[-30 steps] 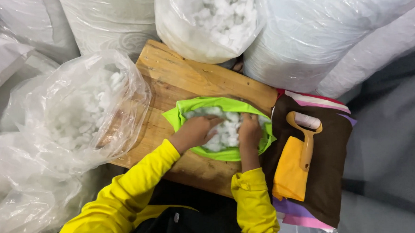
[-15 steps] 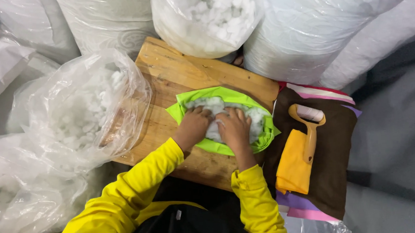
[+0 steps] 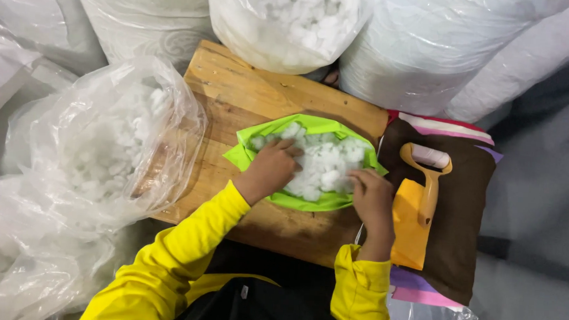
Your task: Preparing a green pillowcase by lint-rolling the fabric and then stuffing it with white fiberfill material.
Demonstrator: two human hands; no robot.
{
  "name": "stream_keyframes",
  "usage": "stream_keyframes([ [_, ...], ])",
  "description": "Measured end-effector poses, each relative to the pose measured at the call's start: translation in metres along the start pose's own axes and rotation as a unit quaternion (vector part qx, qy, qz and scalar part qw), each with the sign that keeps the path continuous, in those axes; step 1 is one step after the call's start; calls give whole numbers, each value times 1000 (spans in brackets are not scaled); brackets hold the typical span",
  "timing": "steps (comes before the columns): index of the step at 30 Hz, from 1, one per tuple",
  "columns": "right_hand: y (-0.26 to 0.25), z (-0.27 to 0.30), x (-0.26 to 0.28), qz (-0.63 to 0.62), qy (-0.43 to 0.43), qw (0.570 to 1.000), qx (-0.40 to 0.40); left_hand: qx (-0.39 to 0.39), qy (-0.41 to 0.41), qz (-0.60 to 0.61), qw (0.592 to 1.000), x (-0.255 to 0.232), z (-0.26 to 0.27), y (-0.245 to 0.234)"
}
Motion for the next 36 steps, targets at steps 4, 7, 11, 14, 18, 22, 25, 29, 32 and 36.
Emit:
stream_keyframes([
  [4,93,-14,5,70,-18,993,97,-26,-56,-34,998,-8,-29,12],
  [7,91,-17,13,116,93,974,172,61,-111,30,992,27,-33,27],
  [11,78,-7,-29,106,204,928,292,138,-94,69,983,50,-31,45],
  [14,26,10,19,33,133,962,235,26,45,124,991,37,-20,17],
  [18,-8,4,75,93,-15,989,114,-103,8,170,980,-4,34,-79],
  [22,94,-33,37,189,-39,959,207,-89,-49,96,990,-22,23,-36],
  [25,118,-61,21,217,-13,950,226,-79,-93,-17,992,-13,3,11],
  [29,117,-108,-69,237,115,953,149,-49,-118,-25,991,16,-4,20],
  [32,70,-99,-40,65,84,973,205,100,-43,37,993,22,-15,42],
  [36,18,-59,25,48,32,989,139,-53,65,266,960,6,39,-67],
])
Point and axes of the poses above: each hand's wrist, its own z-axis away from the middle knuckle, its own y-axis out of the palm, x = y × z, the point moved 10 cm from there along -z, towards the middle knuckle, and after that the axes turned 14 degrees about x, right-handed, at the moved point
